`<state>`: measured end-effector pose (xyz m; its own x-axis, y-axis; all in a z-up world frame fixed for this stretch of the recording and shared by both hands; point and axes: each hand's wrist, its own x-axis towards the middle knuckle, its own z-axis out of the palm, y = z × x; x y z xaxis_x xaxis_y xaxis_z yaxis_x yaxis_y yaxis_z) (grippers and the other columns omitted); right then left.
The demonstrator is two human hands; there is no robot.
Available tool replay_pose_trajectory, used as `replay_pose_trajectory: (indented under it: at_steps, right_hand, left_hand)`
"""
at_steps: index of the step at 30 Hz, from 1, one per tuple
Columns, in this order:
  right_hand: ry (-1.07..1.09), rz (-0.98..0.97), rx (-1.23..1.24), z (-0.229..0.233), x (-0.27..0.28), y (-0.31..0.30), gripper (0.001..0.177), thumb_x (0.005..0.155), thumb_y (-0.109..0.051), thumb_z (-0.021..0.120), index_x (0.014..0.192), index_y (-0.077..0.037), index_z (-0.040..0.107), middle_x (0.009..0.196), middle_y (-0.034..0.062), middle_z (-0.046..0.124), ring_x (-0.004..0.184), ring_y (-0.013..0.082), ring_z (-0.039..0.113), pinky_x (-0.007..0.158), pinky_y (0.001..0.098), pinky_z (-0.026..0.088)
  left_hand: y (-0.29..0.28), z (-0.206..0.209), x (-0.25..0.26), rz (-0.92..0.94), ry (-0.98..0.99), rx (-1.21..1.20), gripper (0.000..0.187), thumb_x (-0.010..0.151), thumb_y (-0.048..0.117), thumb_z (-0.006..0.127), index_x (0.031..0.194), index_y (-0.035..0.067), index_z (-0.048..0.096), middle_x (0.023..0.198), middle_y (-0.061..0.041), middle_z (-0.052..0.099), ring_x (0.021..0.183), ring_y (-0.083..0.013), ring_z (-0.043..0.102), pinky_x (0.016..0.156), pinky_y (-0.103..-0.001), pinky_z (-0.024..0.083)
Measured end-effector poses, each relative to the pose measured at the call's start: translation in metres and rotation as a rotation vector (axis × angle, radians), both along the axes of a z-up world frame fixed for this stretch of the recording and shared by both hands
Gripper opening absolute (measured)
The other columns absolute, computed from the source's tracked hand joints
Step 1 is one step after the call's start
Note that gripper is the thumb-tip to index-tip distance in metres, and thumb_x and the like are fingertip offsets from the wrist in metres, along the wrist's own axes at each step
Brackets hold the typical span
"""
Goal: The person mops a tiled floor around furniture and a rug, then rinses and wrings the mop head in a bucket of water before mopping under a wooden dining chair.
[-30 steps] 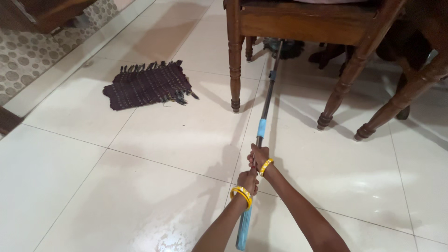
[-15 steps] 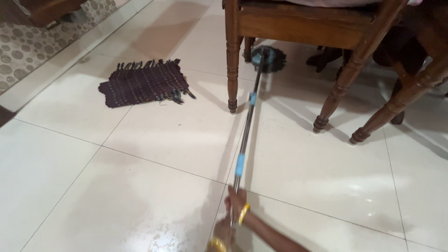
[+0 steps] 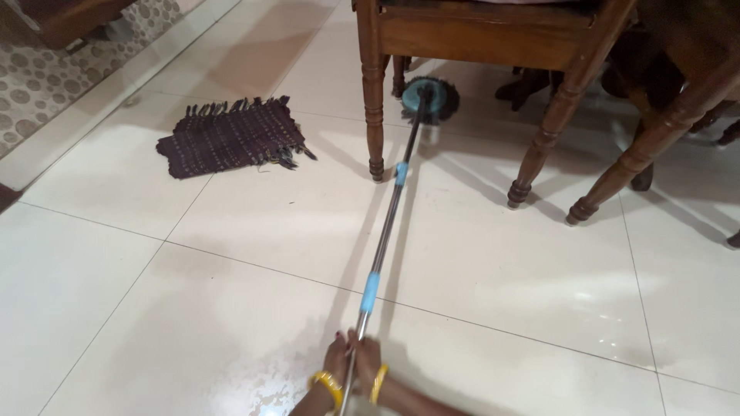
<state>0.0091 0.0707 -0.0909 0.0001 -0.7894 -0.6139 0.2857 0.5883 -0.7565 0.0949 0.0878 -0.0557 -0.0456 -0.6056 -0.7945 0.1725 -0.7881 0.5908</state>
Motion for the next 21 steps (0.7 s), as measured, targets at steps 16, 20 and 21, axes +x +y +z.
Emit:
replay_pose_trajectory:
  at_steps: [16, 20, 21]
  right_hand:
    - [-0.154, -0.196, 0.036, 0.022, -0.087, -0.205, 0.050, 0.102, -0.046, 0.052, 0.093, 0.003, 0.056, 0.070, 0.0217, 0.068, 0.055, 0.0275, 0.067, 0.050, 0.0407, 0.056]
    - [-0.106, -0.157, 0.099, 0.009, -0.046, -0.168, 0.065, 0.102, -0.058, 0.042, 0.072, -0.002, 0.057, 0.053, 0.0109, 0.055, 0.039, 0.0184, 0.049, 0.038, 0.0358, 0.045]
    - [-0.116, -0.145, 0.097, 0.004, -0.035, -0.148, 0.066, 0.102, -0.059, 0.043, 0.073, -0.001, 0.057, 0.053, 0.0113, 0.056, 0.038, 0.0182, 0.050, 0.037, 0.0356, 0.044]
  left_hand:
    - [-0.048, 0.049, -0.066, -0.131, -0.140, -0.120, 0.039, 0.103, 0.042, 0.054, 0.129, 0.014, 0.057, 0.085, -0.005, 0.058, 0.057, -0.0187, 0.051, 0.040, -0.030, 0.042]
    - [-0.004, -0.012, -0.034, 0.157, -0.046, -0.197, 0.027, 0.102, 0.039, 0.055, 0.105, 0.013, 0.062, 0.062, -0.001, 0.045, 0.043, -0.0149, 0.036, 0.038, -0.034, 0.027]
    - [0.019, -0.034, -0.027, 0.228, -0.022, -0.235, 0.026, 0.102, 0.036, 0.058, 0.105, 0.013, 0.067, 0.060, -0.002, 0.043, 0.045, -0.0160, 0.038, 0.039, -0.036, 0.028]
